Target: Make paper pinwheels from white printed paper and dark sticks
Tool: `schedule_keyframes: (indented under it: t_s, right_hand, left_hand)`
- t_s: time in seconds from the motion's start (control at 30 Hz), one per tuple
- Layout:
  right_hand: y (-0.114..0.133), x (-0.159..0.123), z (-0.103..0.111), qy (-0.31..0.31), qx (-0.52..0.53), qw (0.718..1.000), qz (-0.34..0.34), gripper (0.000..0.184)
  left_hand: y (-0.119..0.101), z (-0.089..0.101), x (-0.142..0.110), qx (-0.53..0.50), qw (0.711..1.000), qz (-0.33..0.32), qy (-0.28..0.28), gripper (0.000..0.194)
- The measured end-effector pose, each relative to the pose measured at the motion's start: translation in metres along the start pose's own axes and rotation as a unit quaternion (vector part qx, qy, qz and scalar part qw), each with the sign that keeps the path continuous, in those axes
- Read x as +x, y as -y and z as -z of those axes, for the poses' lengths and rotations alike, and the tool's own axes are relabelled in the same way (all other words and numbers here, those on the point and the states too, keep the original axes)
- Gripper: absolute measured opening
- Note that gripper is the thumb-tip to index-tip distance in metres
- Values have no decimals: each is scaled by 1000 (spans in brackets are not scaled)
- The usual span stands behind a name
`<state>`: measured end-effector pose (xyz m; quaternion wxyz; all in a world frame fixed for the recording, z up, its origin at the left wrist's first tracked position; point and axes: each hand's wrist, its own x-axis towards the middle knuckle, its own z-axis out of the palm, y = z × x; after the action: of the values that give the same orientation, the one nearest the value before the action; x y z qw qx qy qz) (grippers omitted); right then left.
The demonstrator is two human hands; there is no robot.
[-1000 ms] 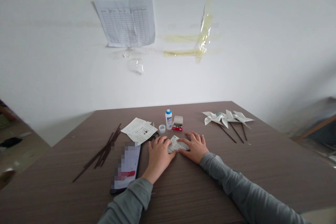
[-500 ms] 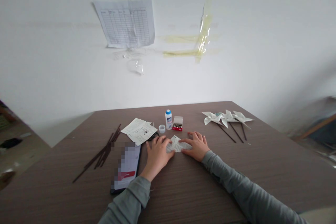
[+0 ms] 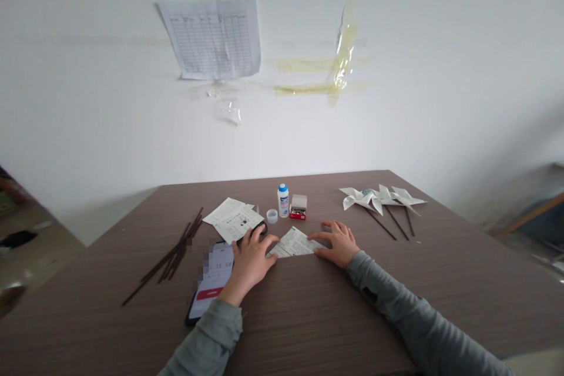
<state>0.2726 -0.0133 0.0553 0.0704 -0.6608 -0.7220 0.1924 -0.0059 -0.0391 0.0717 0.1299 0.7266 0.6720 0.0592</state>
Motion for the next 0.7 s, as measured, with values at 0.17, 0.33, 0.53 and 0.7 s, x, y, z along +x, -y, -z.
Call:
schedule_keyframes:
  t_s: [0.17, 0.33, 0.53, 0.7]
  right_hand:
    - [-7, 0, 6, 16, 0, 1000, -2, 53]
    - [-20, 8, 0, -9, -5, 1000, -5, 54]
    - [-31, 17, -7, -2, -11, 1000, 4, 57]
    - [-39, 20, -5, 15, -24, 1000, 12, 66]
  left_hand:
    - [8, 5, -1, -4, 1000, 9, 3, 48]
    - [20, 3, 2, 2, 1000, 8, 2, 48]
    - [24, 1, 4, -21, 1000, -4, -2, 48]
    - [17, 9, 0, -16, 1000, -1, 23, 58]
